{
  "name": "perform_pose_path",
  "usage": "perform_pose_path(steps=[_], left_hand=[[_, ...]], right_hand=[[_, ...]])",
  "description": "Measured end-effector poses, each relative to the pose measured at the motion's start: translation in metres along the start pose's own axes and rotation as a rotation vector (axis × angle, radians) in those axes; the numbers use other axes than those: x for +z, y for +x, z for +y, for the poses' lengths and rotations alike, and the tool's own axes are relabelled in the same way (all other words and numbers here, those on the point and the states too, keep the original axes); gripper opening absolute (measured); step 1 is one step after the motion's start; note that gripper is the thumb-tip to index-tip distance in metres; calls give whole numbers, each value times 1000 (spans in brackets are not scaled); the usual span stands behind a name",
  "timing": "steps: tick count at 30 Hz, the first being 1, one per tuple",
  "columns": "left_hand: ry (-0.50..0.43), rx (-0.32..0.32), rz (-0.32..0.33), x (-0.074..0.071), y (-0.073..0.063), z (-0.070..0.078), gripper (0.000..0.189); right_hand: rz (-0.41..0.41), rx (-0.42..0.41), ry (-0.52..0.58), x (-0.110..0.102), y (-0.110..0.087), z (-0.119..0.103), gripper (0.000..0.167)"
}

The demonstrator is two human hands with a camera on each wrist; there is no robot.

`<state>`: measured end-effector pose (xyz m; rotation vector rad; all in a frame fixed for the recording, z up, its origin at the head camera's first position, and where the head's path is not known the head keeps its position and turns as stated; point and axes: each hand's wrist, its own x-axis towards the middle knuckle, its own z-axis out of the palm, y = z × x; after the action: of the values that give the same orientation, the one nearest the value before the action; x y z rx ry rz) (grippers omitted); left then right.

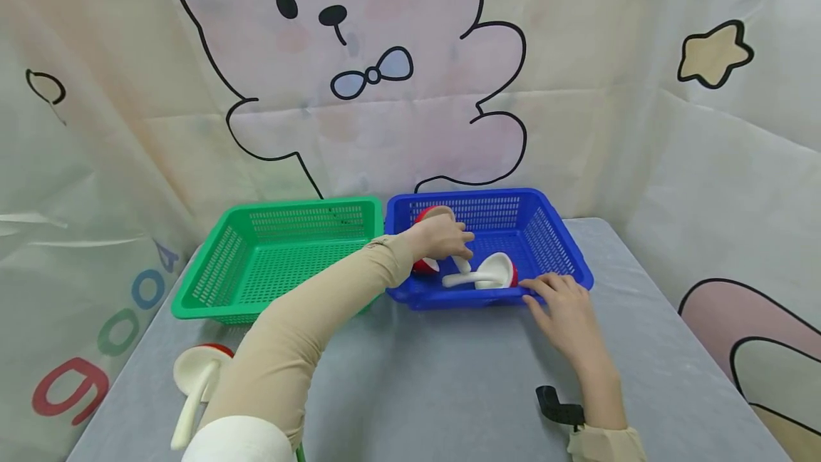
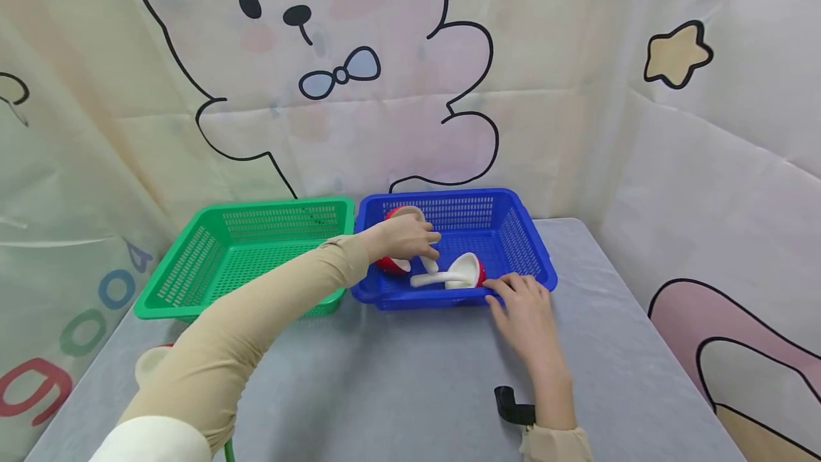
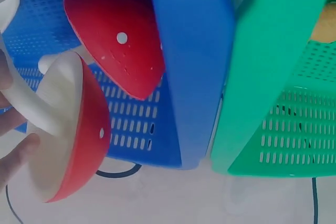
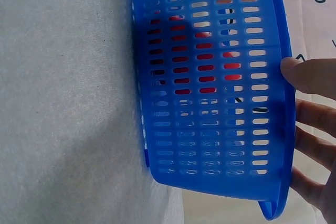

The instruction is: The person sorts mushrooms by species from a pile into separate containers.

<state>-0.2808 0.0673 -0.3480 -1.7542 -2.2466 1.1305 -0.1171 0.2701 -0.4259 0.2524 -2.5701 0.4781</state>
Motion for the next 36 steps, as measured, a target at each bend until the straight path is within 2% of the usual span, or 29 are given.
perform_pose_path(steps=[7,10,13,17,22,36], left_hand=[[113,34,-13,8,9,-2,37],[119,35,-2,13,8,-1,35],[65,4,0,15,5,0,35],[-78,-52,23,14,-1,1,38],[-225,-104,84,14,-10,5,40],[-371,-221,265,14,-56,35,29]], right_hand=[[-14,9,1,0,0,0,22],[-15,4,-1,1,1,0,22],[-6,-2,3,2,1,0,21],[6,4,16,2,1,1,21],[0,10,19,2,0,1,22],[-7,11,16,3,1,1,22]])
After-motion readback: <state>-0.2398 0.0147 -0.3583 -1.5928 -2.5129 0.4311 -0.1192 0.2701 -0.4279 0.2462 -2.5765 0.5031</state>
